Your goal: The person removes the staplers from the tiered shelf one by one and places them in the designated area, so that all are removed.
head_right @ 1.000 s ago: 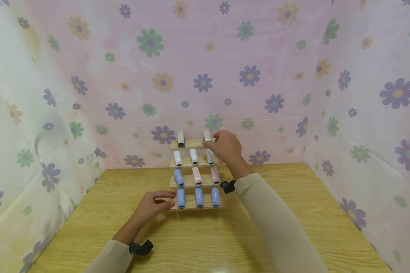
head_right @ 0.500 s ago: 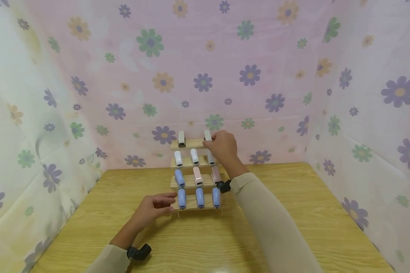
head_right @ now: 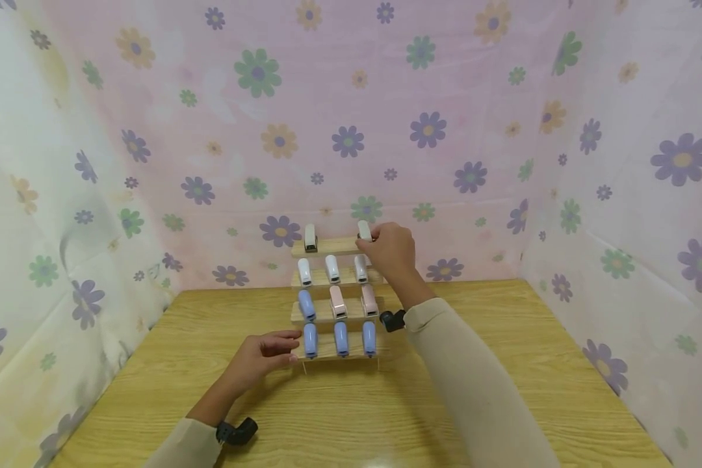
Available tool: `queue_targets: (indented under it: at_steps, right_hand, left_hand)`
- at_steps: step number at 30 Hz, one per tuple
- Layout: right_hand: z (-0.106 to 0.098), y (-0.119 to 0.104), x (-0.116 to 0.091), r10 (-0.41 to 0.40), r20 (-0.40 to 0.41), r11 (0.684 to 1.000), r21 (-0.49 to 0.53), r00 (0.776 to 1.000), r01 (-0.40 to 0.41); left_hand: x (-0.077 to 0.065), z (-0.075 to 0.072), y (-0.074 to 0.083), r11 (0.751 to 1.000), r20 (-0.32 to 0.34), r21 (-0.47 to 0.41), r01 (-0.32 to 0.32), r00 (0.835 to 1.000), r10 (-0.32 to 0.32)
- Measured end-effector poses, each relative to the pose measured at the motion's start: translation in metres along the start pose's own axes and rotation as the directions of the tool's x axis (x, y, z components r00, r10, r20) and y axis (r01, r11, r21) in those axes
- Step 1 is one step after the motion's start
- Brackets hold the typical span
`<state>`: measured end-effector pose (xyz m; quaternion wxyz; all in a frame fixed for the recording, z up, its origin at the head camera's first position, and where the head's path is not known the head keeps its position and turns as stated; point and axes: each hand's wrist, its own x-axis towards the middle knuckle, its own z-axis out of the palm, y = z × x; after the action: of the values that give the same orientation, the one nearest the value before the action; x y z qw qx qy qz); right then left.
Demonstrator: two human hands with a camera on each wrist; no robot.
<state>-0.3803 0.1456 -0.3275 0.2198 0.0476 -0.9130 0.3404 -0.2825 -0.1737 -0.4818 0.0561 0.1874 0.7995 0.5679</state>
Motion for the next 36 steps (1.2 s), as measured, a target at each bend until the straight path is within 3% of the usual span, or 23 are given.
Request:
queue_targets:
  at_steps: [17,29,36]
  right_hand:
    - [-0.023,0.035,-0.024,-0.008,-0.123,0.998,0.067,0.992,0.016]
    - [-0.023,0.072,-0.056,0.078,-0.132,0.995,0.069,0.988,-0.069]
    - [-0.016,0.098,-0.075,0.133,-0.081,0.989,0.068,0.988,-0.128]
  left_hand:
    - [0.0,0.001,-0.001,1.0,-0.013,-0.007,0.018,1.0,-0.018]
    - [0.0,0.001,-0.001,1.0,-0.009,0.004,0.016,1.0,-0.016]
    - [0.001,0.001,-0.002,1.0,-0.019,0.0,0.015,1.0,-0.015]
